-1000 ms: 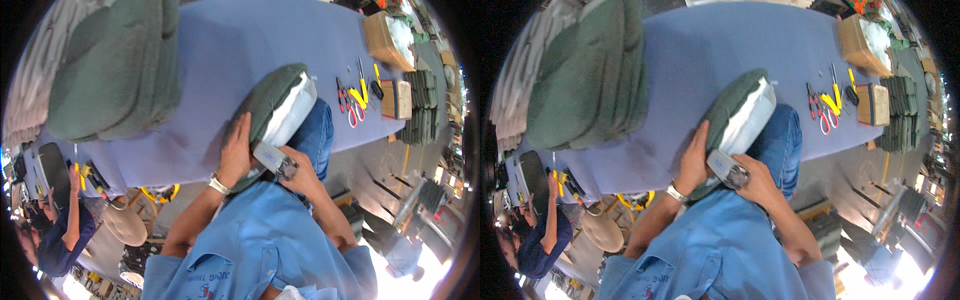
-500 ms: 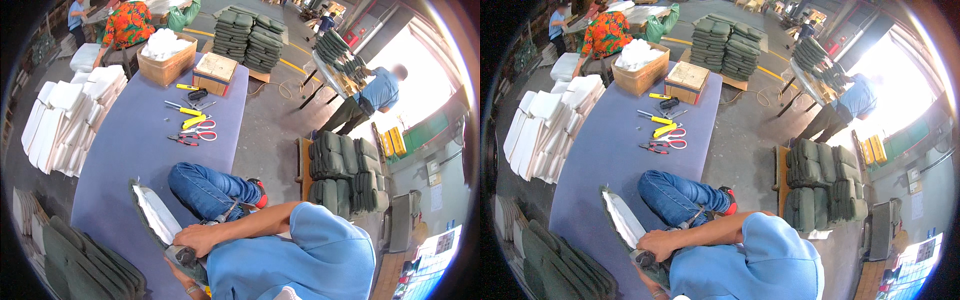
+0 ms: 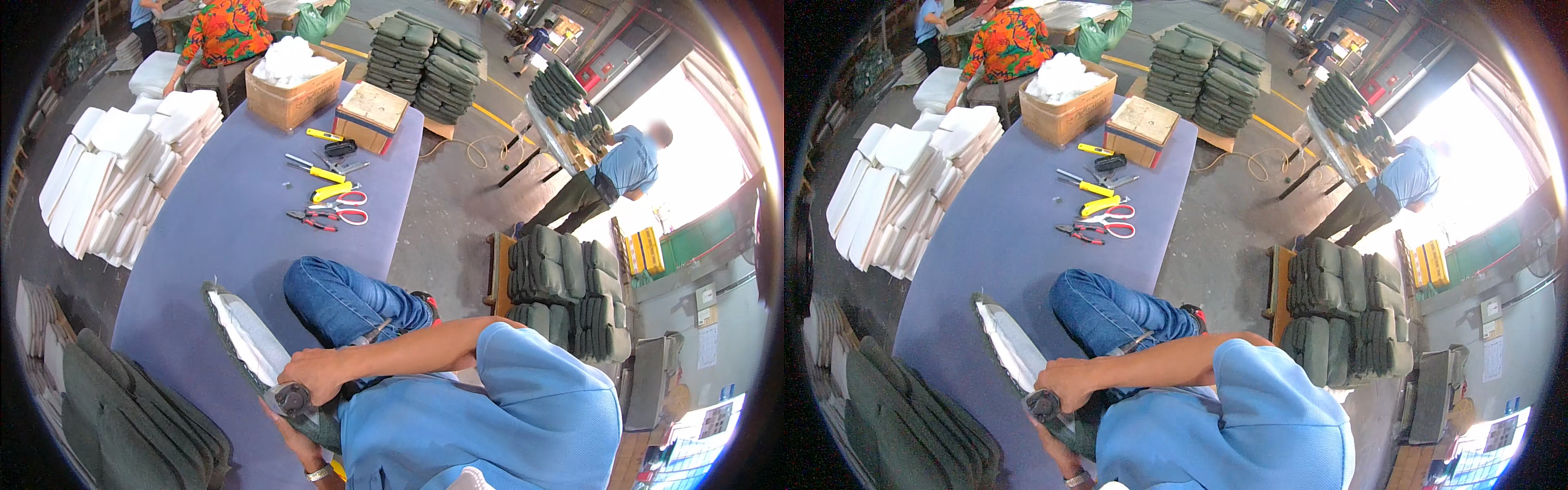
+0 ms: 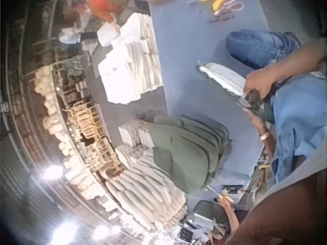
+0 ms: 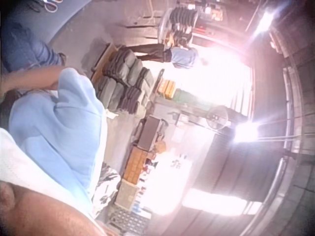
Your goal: The person assembles a cushion by placing a foam insert into a fabric cover, folding the edges, and securing them with a staple gun. They trim excess fabric with scissors and add a small fabric tab to the finished cushion.
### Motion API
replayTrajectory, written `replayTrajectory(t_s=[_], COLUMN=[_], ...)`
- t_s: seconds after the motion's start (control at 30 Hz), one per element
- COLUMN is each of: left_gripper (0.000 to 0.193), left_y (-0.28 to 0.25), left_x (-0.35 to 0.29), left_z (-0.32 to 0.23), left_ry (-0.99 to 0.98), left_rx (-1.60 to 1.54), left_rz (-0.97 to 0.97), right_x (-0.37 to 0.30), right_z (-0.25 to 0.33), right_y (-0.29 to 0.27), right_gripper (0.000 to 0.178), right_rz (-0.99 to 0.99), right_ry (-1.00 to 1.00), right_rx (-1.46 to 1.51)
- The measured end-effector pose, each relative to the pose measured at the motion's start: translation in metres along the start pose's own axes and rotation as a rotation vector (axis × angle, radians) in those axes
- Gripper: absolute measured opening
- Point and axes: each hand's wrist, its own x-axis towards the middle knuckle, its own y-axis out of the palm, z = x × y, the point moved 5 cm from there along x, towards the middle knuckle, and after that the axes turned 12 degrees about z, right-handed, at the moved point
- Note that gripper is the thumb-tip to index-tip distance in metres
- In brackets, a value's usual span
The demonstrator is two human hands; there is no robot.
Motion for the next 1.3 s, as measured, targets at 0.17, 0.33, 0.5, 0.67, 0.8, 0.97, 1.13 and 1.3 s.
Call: replayTrajectory(t_s=[0.17,0.33,0.5,0.67,0.8,0.97,1.13,1.3], left_gripper=[0.068,0.063,0.072,0.085,0.089,0.090,0.090,0.092], left_y=[0.021,0.047,0.046,0.056,0.057,0.062,0.063,0.062], left_x=[-0.002,-0.005,0.000,-0.010,-0.012,-0.011,-0.008,-0.009], left_z=[-0.025,-0.040,-0.038,-0.055,-0.057,-0.053,-0.050,-0.050], left_ry=[0.126,0.062,0.148,0.138,-0.122,-0.126,-0.069,-0.082], left_rx=[0.439,0.606,0.711,1.024,0.900,0.936,0.959,0.934], left_rz=[0.021,0.049,0.021,-0.083,-0.152,-0.181,-0.198,-0.199], right_x=[-0.006,-0.011,-0.011,-0.017,-0.019,-0.024,-0.025,-0.021], right_z=[-0.001,-0.017,-0.022,-0.029,-0.020,-0.028,-0.025,-0.023], right_y=[-0.001,0.000,-0.001,0.018,0.013,0.012,0.007,0.002], right_gripper=[0.034,0.030,0.037,0.051,0.056,0.058,0.057,0.056], right_rz=[-0.018,-0.046,-0.126,-0.187,-0.104,-0.058,-0.031,0.023], right_ry=[-0.020,-0.023,-0.139,-0.252,-0.238,-0.201,-0.244,-0.237], right_rx=[-0.004,0.023,0.021,0.012,0.022,0.028,0.070,0.064])
